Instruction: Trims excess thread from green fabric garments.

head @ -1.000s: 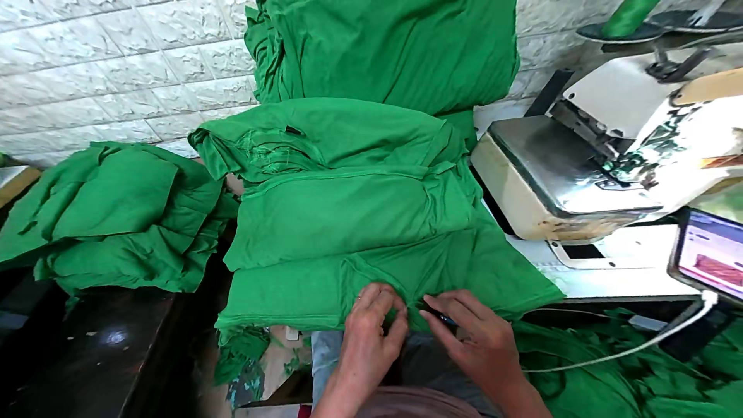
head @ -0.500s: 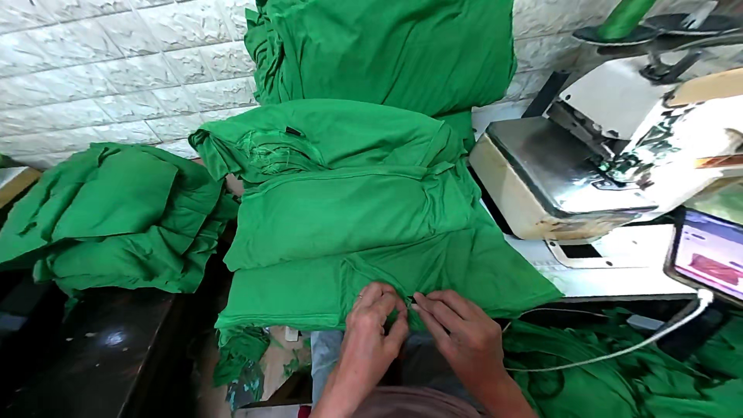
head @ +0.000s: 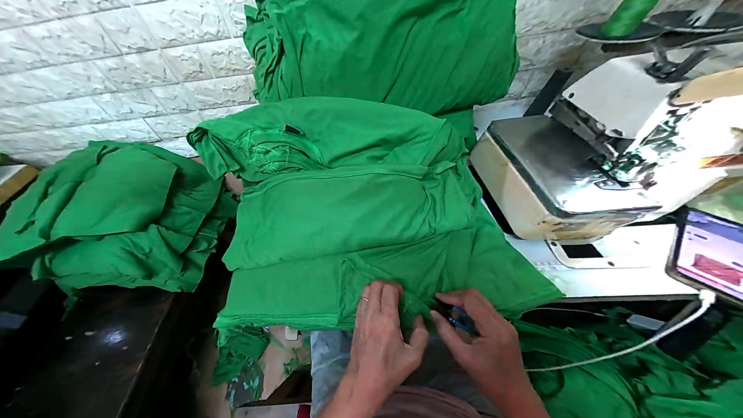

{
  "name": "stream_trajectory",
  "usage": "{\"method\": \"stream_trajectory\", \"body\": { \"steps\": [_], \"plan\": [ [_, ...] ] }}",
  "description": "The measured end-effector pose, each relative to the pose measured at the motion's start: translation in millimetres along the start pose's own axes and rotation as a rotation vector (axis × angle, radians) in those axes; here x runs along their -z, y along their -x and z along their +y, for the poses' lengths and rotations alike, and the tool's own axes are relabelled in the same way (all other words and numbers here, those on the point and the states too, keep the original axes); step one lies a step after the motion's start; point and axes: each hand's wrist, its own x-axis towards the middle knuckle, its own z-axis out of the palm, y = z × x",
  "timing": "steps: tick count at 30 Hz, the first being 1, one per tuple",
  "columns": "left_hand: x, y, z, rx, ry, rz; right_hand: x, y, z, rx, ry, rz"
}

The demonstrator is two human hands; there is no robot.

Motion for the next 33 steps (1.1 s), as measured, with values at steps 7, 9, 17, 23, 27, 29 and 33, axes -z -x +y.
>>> {"method": "stream_trajectory", "body": {
  "steps": [7, 9, 17, 23, 27, 29, 33],
  "plan": [
    [3.5, -1.5, -8.5, 0.009, 0.089, -0.01, -8.7, 4.6, -1.5, 0.05, -0.034, 0.009],
    [9.9, -2.4, -10.1, 0.046, 0.156, -0.05, -11.5, 4.3, -0.8, 0.081, 0.0, 0.02],
    [12.8, -3.4, -11.6, 0.053, 0.21, -0.074, -12.7, -1.5, -9.9, 0.161, 0.115, 0.032],
    [11.7, 0.1, -13.9, 0.024, 0.255, -0.065, -17.8, -4.6, -11.9, 0.155, 0.146, 0.031],
    [9.6, 1.8, -16.3, -0.021, 0.251, -0.085, -18.9, -5.1, -13.2, 0.173, 0.198, 0.044],
    [8.3, 2.7, -16.4, -0.026, 0.24, -0.075, -19.2, -4.7, -14.4, 0.197, 0.241, 0.05],
    [7.0, 2.8, -15.1, -0.028, 0.223, -0.062, -17.7, -2.2, -11.9, 0.208, 0.234, 0.064]
  ]
}}
